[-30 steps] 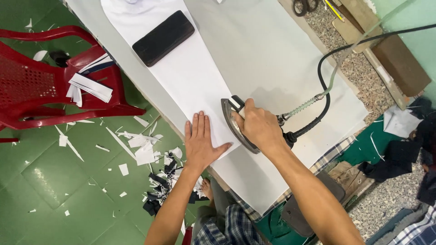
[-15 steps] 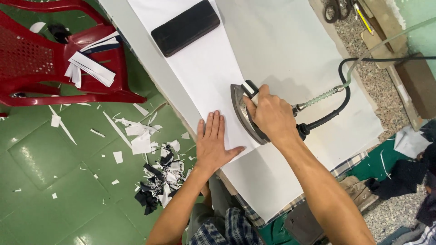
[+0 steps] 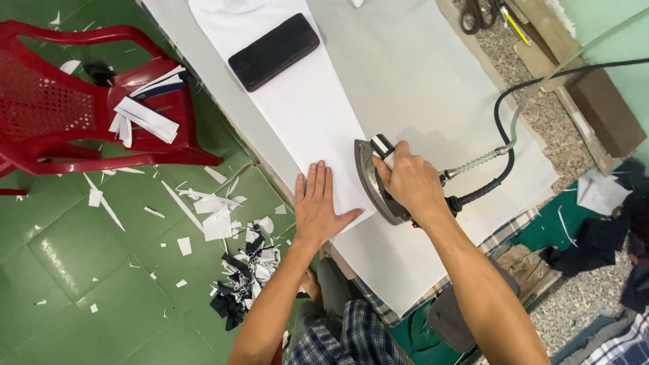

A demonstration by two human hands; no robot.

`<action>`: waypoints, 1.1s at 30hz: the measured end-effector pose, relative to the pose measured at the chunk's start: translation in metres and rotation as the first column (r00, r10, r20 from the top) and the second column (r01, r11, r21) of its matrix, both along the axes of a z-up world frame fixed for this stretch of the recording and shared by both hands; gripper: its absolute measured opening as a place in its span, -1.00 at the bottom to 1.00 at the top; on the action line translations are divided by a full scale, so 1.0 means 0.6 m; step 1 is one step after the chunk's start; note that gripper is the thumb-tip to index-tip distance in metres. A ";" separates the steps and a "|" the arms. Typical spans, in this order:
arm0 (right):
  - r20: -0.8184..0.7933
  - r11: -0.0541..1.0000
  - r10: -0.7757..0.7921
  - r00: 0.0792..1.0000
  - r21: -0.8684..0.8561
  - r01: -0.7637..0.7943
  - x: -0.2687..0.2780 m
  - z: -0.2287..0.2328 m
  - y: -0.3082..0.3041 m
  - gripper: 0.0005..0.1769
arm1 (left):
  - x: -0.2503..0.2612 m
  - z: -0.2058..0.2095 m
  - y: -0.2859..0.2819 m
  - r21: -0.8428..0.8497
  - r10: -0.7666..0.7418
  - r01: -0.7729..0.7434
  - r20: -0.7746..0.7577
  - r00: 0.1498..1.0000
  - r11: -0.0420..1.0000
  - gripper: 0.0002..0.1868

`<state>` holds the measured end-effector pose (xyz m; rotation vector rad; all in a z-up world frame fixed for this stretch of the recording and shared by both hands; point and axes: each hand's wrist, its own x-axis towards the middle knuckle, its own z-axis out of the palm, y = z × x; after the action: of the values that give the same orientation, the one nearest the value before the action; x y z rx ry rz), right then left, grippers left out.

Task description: The person irons a white garment on a table using a steam iron. They repeatedly smooth the fabric with one hand while moving the iron with the other, occasionally using a black rectangular object to press the fabric. The garment is repositioned several times during the process.

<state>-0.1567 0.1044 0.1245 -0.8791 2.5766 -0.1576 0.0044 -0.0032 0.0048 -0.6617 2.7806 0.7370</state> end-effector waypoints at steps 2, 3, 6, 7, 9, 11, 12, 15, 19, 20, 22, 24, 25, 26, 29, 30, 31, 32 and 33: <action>0.009 0.999 -0.025 1.000 0.020 0.025 0.007 0.009 0.015 -0.46 | -0.002 0.002 0.001 -0.003 -0.012 0.013 0.008 1.000 1.000 0.25; 0.023 0.998 -0.038 0.999 0.041 0.037 0.012 0.013 0.021 -0.45 | -0.001 0.004 0.000 -0.007 -0.012 0.012 0.021 1.000 1.000 0.26; 0.039 0.996 -0.062 0.997 0.061 0.060 0.018 0.023 0.027 -0.43 | -0.006 0.019 -0.004 0.006 -0.017 0.017 0.039 0.999 1.000 0.24; 0.039 0.996 -0.074 0.997 0.054 0.071 0.018 0.021 0.032 -0.43 | -0.003 0.020 -0.001 -0.001 -0.029 0.029 0.039 0.999 1.000 0.24; 0.064 0.996 -0.065 0.996 0.067 0.061 0.013 0.022 0.033 -0.41 | -0.006 0.027 -0.004 0.037 -0.029 0.027 0.044 0.999 0.999 0.26; 0.092 0.996 -0.081 0.992 0.051 0.077 0.018 0.037 0.035 -0.42 | -0.003 0.034 0.000 0.027 -0.042 0.041 0.058 0.997 0.999 0.25; 0.120 0.995 -0.087 0.989 0.049 0.081 0.015 0.046 0.032 -0.43 | -0.008 0.038 -0.003 0.029 -0.045 0.043 0.072 0.996 0.999 0.24; 0.175 0.996 -0.085 0.981 0.047 0.078 0.008 0.056 0.036 -0.42 | -0.011 0.036 -0.001 0.020 -0.051 0.049 0.095 0.994 0.999 0.21; 0.194 0.994 -0.102 0.976 0.059 0.092 0.004 0.070 0.031 -0.45 | -0.005 0.011 -0.004 0.005 -0.074 0.074 0.063 0.995 0.997 0.13; 0.200 0.993 -0.112 0.973 0.063 0.101 0.004 0.069 0.031 -0.44 | -0.003 0.010 -0.008 0.016 -0.084 0.084 0.040 0.996 0.996 0.08; 0.209 0.990 -0.140 0.968 0.063 0.130 0.003 0.069 0.031 -0.43 | -0.004 0.007 -0.032 0.023 -0.114 0.113 0.021 0.993 0.993 0.03; 0.189 0.988 -0.135 0.973 0.094 0.119 0.003 0.071 0.031 -0.41 | -0.013 0.003 -0.072 -0.033 -0.143 0.140 -0.130 0.981 0.990 0.01; 0.189 0.986 -0.156 0.969 0.091 0.141 0.003 0.061 0.032 -0.41 | -0.032 0.010 -0.112 -0.037 -0.166 0.163 -0.129 0.978 0.986 0.01; 0.166 0.984 -0.159 0.973 0.101 0.144 0.002 0.051 0.033 -0.43 | -0.056 0.017 -0.154 -0.113 -0.162 0.142 -0.195 0.967 0.983 0.00; 0.109 0.977 -0.185 0.977 0.130 0.170 0.001 0.036 0.031 -0.44 | -0.134 0.014 -0.289 -0.281 -0.207 0.122 -0.299 0.931 0.952 -0.03; 0.079 0.974 -0.186 0.979 0.150 0.172 0.007 0.032 0.028 -0.44 | -0.165 0.010 -0.339 -0.370 -0.233 0.101 -0.333 0.914 0.924 -0.05; 0.081 0.965 -0.235 0.969 0.142 0.222 0.005 0.027 0.027 -0.44 | -0.186 0.001 -0.373 -0.377 -0.283 0.148 -0.331 0.900 0.914 -0.05; 0.023 0.960 -0.237 0.971 0.162 0.230 0.011 0.021 0.025 -0.43 | -0.207 -0.003 -0.410 -0.420 -0.308 0.160 -0.315 0.898 0.893 -0.04; -0.035 0.953 -0.237 0.971 0.185 0.240 0.018 0.015 0.025 -0.42 | -0.231 -0.008 -0.445 -0.461 -0.334 0.170 -0.300 0.894 0.871 -0.02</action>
<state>-0.1457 0.1193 0.1336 -0.5005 2.6494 0.0238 -0.1343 -0.2703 0.0000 -0.2044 3.3338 0.2083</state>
